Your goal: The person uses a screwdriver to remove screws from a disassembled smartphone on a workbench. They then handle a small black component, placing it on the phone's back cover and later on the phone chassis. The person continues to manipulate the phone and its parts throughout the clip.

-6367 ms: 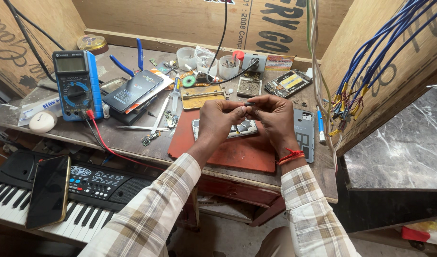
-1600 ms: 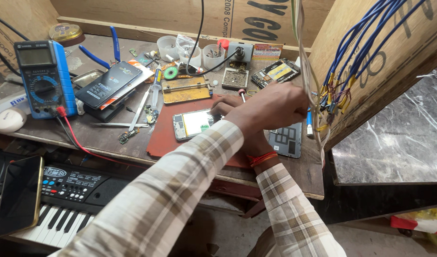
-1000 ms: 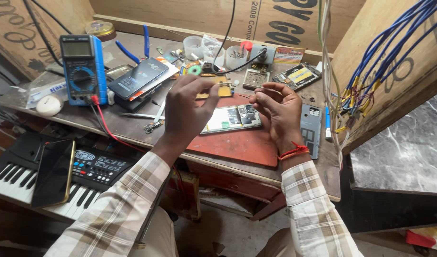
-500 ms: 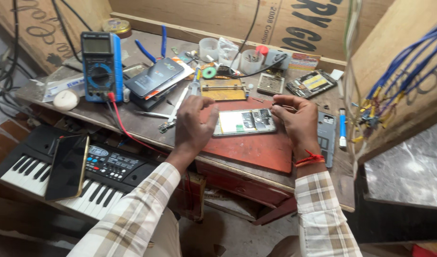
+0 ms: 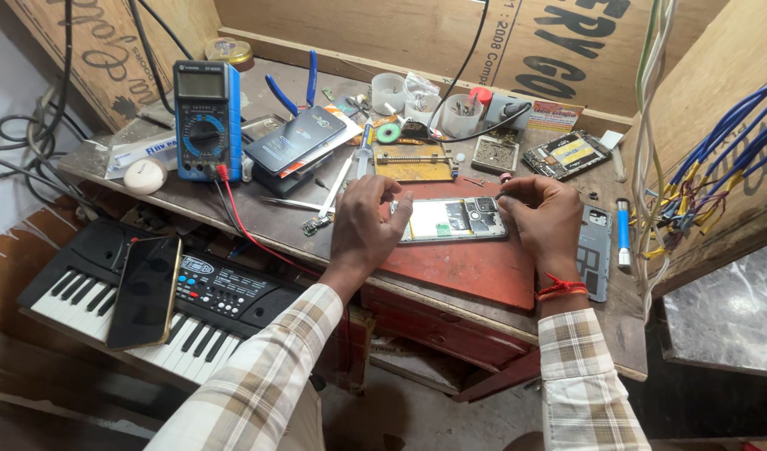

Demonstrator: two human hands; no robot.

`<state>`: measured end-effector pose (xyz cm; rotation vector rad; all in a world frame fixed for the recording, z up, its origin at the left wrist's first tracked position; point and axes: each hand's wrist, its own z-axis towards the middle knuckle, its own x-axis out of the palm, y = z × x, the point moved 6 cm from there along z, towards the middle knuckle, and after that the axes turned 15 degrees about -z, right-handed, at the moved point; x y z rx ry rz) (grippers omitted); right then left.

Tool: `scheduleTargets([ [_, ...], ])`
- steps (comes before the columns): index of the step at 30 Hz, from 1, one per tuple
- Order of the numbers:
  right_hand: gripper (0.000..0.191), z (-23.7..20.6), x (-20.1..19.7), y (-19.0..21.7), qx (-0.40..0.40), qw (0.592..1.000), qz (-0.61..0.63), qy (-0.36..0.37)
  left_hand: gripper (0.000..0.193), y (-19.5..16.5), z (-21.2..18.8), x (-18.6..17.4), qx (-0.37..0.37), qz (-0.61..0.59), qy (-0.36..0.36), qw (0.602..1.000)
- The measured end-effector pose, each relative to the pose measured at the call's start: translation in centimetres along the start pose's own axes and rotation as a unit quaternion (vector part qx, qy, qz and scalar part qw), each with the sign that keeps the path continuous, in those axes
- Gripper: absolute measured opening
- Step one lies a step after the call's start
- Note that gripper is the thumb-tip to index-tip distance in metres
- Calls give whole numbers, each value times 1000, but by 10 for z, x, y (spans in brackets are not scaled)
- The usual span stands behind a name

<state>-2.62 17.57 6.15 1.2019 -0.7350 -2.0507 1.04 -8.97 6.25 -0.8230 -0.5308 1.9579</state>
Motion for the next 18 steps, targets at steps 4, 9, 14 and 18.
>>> scheduleTargets([
  [4, 16, -1, 2, -1, 17, 999, 47, 11, 20, 1, 0, 1, -5, 0, -4, 1000],
  [9, 15, -2, 0, 3, -38, 997, -64, 2, 20, 1, 0, 3, -3, 0, -7, 1000],
  [14, 14, -1, 1, 8, -84, 991, -104, 0, 20, 2, 2, 4, -5, 2, -3, 1000],
  [18, 13, -1, -2, 4, -58, 993, -102, 1, 20, 3, 1, 6, -11, 2, 1, 1000],
])
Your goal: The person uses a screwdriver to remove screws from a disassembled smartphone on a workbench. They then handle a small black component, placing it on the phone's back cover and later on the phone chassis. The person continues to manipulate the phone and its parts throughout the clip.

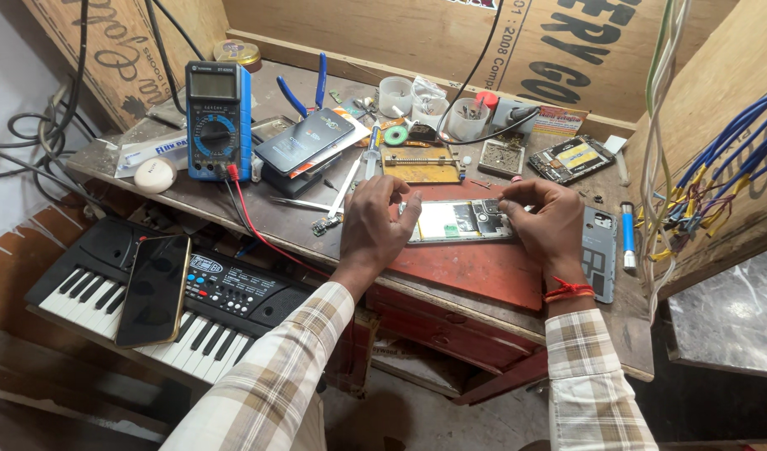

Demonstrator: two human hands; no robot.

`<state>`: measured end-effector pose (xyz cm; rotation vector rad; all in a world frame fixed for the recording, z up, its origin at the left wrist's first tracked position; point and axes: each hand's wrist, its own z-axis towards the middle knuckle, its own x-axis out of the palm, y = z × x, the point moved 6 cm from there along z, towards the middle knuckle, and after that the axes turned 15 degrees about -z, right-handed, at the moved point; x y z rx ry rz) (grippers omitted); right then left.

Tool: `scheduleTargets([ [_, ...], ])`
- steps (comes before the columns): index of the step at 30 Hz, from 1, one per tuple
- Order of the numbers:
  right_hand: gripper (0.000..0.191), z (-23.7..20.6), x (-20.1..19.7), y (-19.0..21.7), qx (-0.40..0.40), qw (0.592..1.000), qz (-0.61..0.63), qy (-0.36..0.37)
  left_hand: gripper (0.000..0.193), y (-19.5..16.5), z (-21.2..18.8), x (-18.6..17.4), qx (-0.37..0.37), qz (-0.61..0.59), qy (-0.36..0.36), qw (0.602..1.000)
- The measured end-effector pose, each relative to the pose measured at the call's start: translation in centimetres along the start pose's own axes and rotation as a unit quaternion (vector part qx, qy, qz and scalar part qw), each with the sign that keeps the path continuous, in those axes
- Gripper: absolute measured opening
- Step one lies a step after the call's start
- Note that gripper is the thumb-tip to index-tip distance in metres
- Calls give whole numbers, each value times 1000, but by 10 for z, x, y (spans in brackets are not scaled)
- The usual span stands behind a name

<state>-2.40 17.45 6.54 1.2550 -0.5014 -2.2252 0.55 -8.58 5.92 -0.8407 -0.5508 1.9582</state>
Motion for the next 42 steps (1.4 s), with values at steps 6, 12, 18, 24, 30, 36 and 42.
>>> scheduleTargets([
  [6, 12, 0, -4, 4, -17, 999, 20, -20, 19, 3, 1, 1, 3, 2, 2, 1000],
  [12, 19, -1, -7, 0, -9, 996, 81, -36, 19, 3, 1, 1, -4, 5, 1, 1000],
  [18, 16, -7, -8, -13, 65, 994, 93, 5, 20, 0, 1, 0, -12, -1, -3, 1000],
  [24, 15, -13, -13, -4, 19, 999, 12, -27, 21, 1, 1, -1, -11, -2, -7, 1000],
  [30, 14, -15, -17, 2, -4, 999, -26, -32, 21, 1, 1, -1, -7, -8, -6, 1000],
  [36, 14, -16, -16, 6, -16, 999, -36, -21, 21, 2, 0, 0, -12, -7, -2, 1000],
  [42, 15, -16, -12, 4, -13, 1000, -27, 1, 20, 3, 0, 1, -6, -3, -3, 1000],
])
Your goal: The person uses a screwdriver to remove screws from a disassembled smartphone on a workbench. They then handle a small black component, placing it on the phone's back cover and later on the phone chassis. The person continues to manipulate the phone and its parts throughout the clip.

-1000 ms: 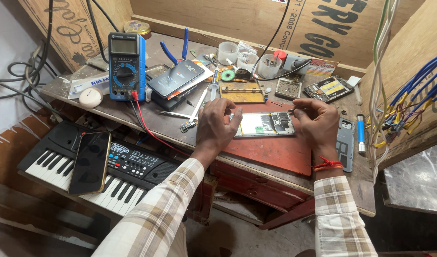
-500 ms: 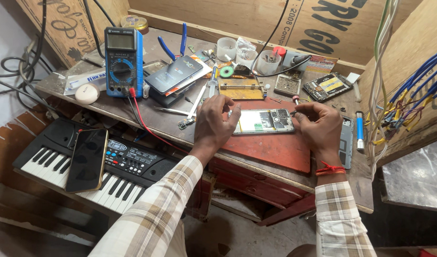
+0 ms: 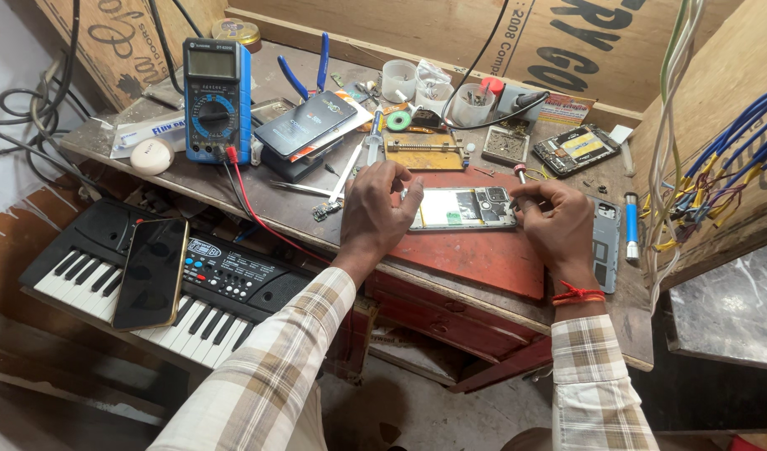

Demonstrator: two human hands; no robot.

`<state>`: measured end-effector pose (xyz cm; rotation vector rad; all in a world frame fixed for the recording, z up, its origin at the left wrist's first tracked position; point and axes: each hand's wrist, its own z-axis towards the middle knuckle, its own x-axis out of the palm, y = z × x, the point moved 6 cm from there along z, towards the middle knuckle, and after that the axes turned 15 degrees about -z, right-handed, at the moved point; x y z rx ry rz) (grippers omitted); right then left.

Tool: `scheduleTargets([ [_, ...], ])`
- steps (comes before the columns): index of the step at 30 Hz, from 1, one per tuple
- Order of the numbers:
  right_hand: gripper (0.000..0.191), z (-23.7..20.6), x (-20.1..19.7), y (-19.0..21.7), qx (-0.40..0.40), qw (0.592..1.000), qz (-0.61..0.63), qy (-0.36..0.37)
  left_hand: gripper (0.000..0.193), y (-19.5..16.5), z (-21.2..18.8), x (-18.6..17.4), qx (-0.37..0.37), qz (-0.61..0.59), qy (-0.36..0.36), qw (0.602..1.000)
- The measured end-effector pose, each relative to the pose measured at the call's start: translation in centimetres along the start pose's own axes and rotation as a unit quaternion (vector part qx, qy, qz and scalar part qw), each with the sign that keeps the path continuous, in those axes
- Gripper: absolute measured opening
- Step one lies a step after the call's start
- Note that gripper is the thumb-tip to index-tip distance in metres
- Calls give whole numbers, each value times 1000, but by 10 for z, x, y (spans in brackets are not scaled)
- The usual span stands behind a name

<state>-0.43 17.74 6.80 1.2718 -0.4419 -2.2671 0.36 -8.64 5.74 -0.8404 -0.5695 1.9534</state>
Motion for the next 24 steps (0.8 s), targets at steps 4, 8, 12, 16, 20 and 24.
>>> scheduleTargets([
  [4, 15, 2, 1, 3, -30, 999, -31, -11, 20, 1, 0, 0, -10, 2, 1, 1000],
  [8, 13, 1, 0, -1, -9, 1000, -21, -10, 21, -1, -1, 1, 9, -6, -11, 1000],
  [12, 14, 0, -3, 1, -33, 999, -5, -39, 21, 0, -1, 0, 3, -4, -10, 1000],
  [16, 13, 2, 2, -3, 1, 1000, -10, -4, 21, 0, 0, 1, -7, -4, -4, 1000],
  [20, 13, 1, 0, -1, -11, 999, -27, -13, 21, -2, 0, 0, 5, -5, -9, 1000],
  [24, 13, 1, -4, 1, -16, 999, -21, -33, 20, -1, 0, 1, -4, 1, -3, 1000],
])
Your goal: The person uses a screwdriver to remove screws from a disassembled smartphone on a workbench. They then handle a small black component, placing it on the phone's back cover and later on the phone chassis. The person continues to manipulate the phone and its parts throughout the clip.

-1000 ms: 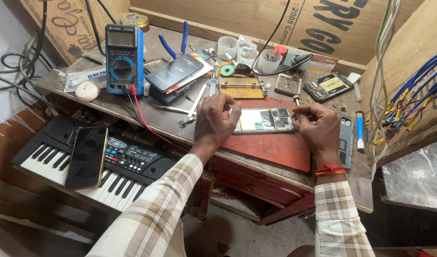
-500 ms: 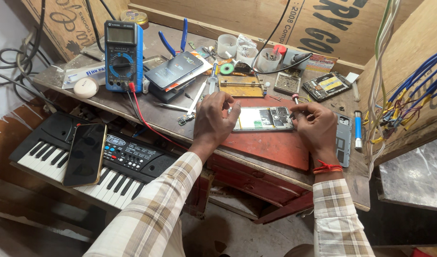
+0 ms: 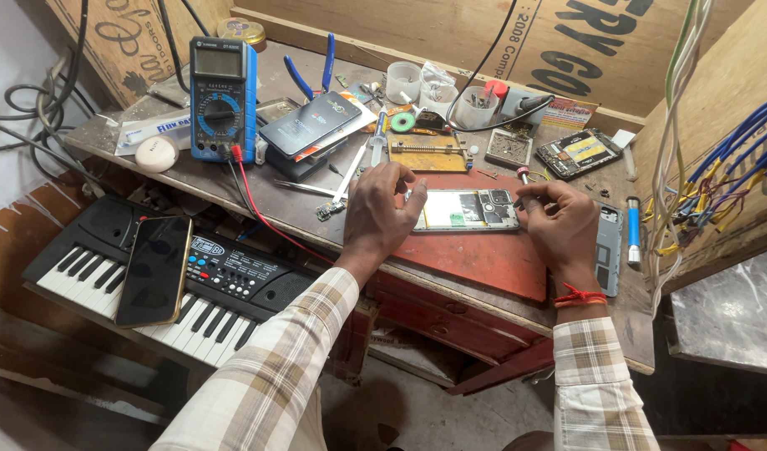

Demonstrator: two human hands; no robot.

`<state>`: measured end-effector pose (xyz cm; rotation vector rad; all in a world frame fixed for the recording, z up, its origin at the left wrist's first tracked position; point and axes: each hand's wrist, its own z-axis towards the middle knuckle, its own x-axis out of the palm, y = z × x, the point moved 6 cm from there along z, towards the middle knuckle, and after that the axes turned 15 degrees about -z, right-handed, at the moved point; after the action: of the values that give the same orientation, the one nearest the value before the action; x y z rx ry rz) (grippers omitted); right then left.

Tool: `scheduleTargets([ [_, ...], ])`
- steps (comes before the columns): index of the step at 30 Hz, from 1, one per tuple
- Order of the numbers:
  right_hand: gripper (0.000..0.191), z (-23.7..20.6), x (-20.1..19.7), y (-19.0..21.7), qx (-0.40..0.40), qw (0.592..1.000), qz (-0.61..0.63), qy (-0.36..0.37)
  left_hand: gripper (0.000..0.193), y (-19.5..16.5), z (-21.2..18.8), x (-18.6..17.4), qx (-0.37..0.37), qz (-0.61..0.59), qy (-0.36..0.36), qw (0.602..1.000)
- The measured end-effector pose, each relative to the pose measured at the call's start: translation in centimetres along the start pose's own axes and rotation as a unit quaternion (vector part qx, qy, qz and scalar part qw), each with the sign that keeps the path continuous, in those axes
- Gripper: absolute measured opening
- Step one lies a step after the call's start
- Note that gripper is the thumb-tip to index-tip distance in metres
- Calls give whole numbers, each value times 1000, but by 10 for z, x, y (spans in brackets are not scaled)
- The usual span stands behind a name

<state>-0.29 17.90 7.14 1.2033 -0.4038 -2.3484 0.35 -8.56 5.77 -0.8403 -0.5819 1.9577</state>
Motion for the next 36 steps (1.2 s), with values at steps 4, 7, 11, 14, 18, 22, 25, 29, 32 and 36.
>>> scheduleTargets([
  [4, 14, 0, -4, 3, -16, 1000, 5, -26, 19, 1, 0, 1, -10, 0, 8, 1000],
  [7, 14, -1, -8, 6, -34, 998, 23, -40, 19, 0, 0, 1, -4, 2, 4, 1000],
  [11, 12, -2, -7, 1, 17, 998, 55, -13, 20, 0, 0, 1, -3, 0, 4, 1000],
  [14, 12, -1, -6, 0, 22, 997, 80, 2, 20, 1, 0, 0, -3, -1, 3, 1000],
  [18, 12, -1, -6, -3, 9, 997, 81, 1, 20, 0, -1, -1, 5, 0, -2, 1000],
  [22, 12, 1, -4, -6, 6, 992, 128, -12, 21, 0, -1, -1, 9, -1, -4, 1000],
  [25, 9, 0, -4, -9, 16, 991, 132, -4, 21, 1, 0, -1, 8, -3, -2, 1000],
  [29, 7, -1, -5, -9, 20, 993, 117, 5, 21, 0, -1, -1, 12, -8, -4, 1000],
  [32, 6, -1, -4, -7, 28, 995, 91, 16, 20, 1, -1, -2, 7, -11, -5, 1000],
  [36, 5, -2, -3, -7, 54, 996, 53, 39, 21, 0, -1, -2, 5, -7, -5, 1000],
])
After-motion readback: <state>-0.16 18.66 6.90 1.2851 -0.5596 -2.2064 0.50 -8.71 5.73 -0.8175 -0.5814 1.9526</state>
